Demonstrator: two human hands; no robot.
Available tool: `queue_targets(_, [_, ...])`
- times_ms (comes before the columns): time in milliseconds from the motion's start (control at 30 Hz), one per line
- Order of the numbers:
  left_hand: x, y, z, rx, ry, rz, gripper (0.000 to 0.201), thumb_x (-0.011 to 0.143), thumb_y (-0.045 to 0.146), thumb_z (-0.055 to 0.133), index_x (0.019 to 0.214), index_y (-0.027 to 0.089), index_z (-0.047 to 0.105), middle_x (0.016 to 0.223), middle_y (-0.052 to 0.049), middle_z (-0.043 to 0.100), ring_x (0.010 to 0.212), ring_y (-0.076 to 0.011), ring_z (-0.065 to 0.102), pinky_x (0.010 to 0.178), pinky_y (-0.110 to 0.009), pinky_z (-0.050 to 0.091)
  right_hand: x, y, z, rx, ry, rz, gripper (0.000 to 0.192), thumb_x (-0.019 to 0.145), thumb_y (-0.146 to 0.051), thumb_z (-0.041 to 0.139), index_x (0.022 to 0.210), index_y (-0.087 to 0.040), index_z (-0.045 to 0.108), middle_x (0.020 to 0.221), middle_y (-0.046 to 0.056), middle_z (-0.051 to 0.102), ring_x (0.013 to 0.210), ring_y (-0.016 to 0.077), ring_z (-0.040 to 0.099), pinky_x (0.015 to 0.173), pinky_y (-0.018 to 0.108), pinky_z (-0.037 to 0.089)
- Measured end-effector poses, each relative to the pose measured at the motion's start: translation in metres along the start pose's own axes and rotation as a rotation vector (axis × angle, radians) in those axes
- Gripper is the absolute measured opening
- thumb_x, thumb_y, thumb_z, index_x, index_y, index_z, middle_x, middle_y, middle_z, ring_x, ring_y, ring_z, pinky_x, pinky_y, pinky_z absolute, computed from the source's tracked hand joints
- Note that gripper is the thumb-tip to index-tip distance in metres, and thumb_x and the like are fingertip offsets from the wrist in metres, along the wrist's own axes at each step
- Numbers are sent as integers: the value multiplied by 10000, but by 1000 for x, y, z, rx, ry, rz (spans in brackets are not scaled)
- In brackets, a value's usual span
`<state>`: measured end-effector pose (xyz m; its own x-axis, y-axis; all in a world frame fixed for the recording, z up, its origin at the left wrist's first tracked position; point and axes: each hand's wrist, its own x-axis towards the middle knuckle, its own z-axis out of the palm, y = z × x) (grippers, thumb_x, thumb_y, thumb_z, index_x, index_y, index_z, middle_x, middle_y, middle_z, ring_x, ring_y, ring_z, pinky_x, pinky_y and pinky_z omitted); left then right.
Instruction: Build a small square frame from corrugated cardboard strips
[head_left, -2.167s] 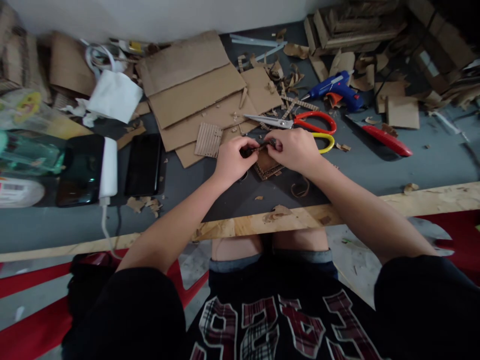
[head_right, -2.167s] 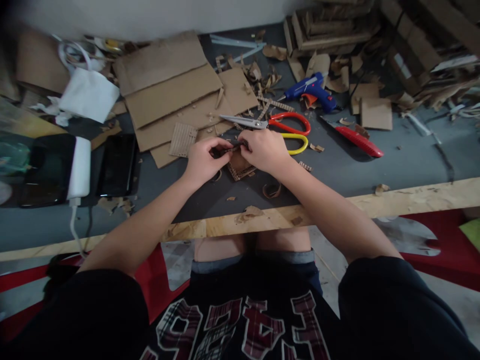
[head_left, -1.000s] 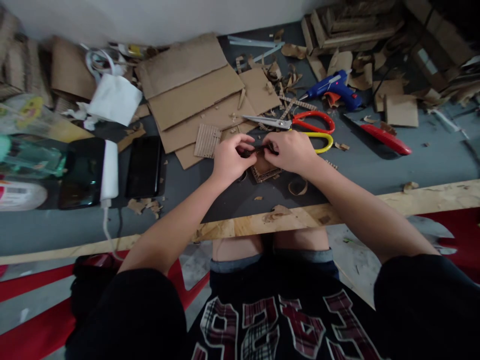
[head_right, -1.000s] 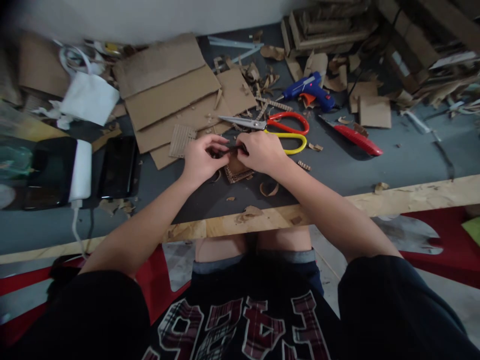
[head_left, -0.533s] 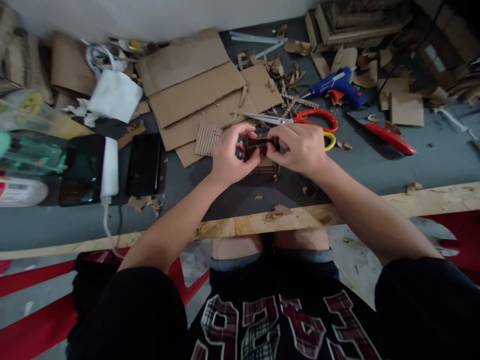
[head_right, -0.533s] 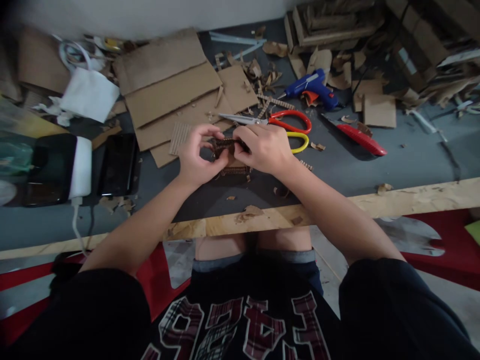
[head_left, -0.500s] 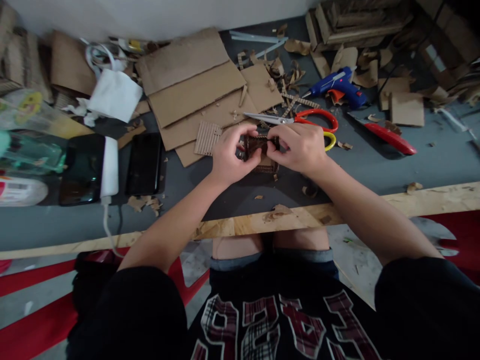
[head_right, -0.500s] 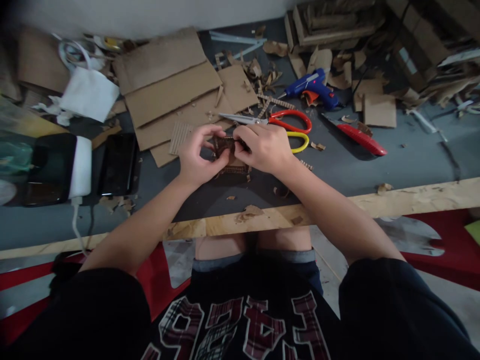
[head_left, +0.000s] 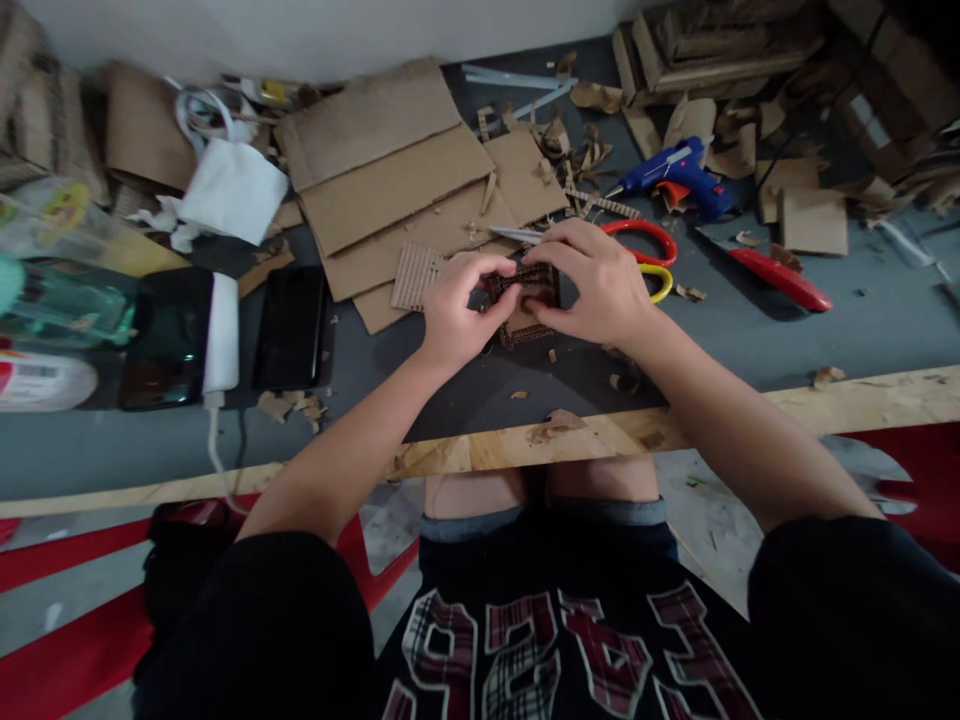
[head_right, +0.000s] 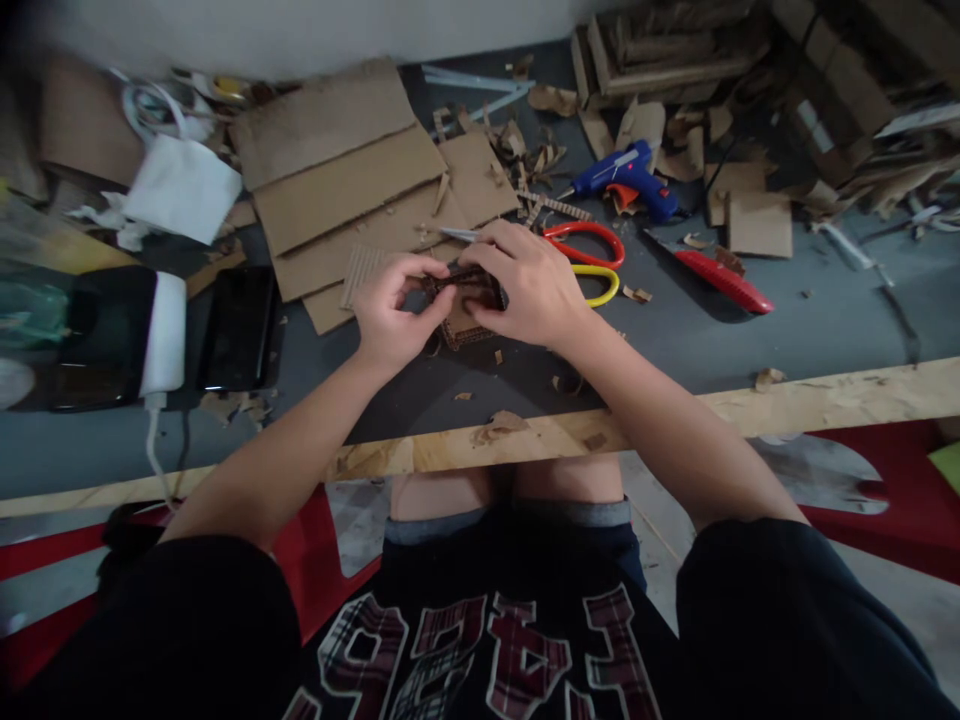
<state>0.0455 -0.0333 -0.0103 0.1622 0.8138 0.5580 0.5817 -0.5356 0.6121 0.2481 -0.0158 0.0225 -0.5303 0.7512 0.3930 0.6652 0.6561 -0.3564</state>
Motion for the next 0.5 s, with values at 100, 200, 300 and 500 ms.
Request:
queue_targets(100, [1,1,-2,-11,-3,36,142,922,294,609,1036,222,653,1023,-31,732,980,-156,694,841,-296,599,1,3,3,3,-1,1,346,866,-279,536,1174,-208,676,1209,110,672,1154,276,608,976,439,482])
queue_targets(200, [1,-2,-1,-8,-39,13,183,901,282,617,1072,221,644,1049,-41,727,988,-164,694,851,-309,604,0,6,6,-3,3,-3,336,891,-263,515,1173,-219,692,1189,96,695,1136,271,626,986,461,487])
queue_targets(300, [0,-4,0,25,-50,7,222,880,242,603,1098,222,642,1060,-47,728,992,-170,692,869,-323,608,-2,7,8,-20,11,-15,337,902,-272,521,1186,-233,698,1191,86,706,1136,272,635,990,473,492])
queue_targets(500, [-2,-2,0,54,20,19,171,921,272,549,1058,228,642,1039,-43,729,987,-161,692,844,-313,618,-4,6,5,-54,18,-38,357,969,-296,464,1241,-232,687,1226,86,703,1162,259,642,994,445,513])
